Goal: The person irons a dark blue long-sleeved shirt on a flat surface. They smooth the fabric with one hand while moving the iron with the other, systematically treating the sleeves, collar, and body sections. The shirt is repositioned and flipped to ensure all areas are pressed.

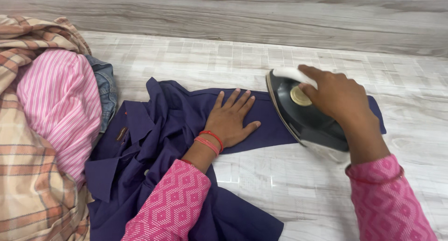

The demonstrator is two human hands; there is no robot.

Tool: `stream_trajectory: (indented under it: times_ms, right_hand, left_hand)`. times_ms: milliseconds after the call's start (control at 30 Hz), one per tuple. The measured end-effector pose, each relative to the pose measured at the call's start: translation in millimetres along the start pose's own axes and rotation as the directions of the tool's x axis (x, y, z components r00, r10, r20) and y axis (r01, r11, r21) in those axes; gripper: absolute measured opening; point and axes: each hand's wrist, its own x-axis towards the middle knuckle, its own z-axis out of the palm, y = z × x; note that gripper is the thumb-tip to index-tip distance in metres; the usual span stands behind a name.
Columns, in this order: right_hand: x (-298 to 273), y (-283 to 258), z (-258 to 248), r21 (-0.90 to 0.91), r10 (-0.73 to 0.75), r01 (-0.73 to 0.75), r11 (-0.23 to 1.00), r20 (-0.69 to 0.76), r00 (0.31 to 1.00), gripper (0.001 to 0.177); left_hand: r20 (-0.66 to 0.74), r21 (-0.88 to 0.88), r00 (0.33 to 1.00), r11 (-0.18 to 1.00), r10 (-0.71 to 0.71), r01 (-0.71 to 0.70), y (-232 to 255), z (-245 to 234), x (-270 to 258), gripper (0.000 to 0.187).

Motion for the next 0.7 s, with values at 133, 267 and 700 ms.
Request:
stream_trajectory:
  times_ms: [133,267,700]
  right_hand:
    - [-41,20,-1,-0.122,0.071,-0.067,0.990,0.029,0.997,0.058]
    - [-34,24,3,-0.083,0.151,-0.152,0.985,-0.018,0.988,0.054]
    - [-47,28,10,-0.046,0.074,-0.079,0.996,-0.109,0.991,0.052]
  left_hand:
    - [0.008,0.004,1.000,1.000,0.000,0.000,-5,1,3,0.081]
    - [-0.039,0.039,0.999,0.999,0.012,-0.011,-2,4,4,0.080]
    - [0.019,0.032,0.994,0.993,-0.112,0.111,-8,0,0,0.083]
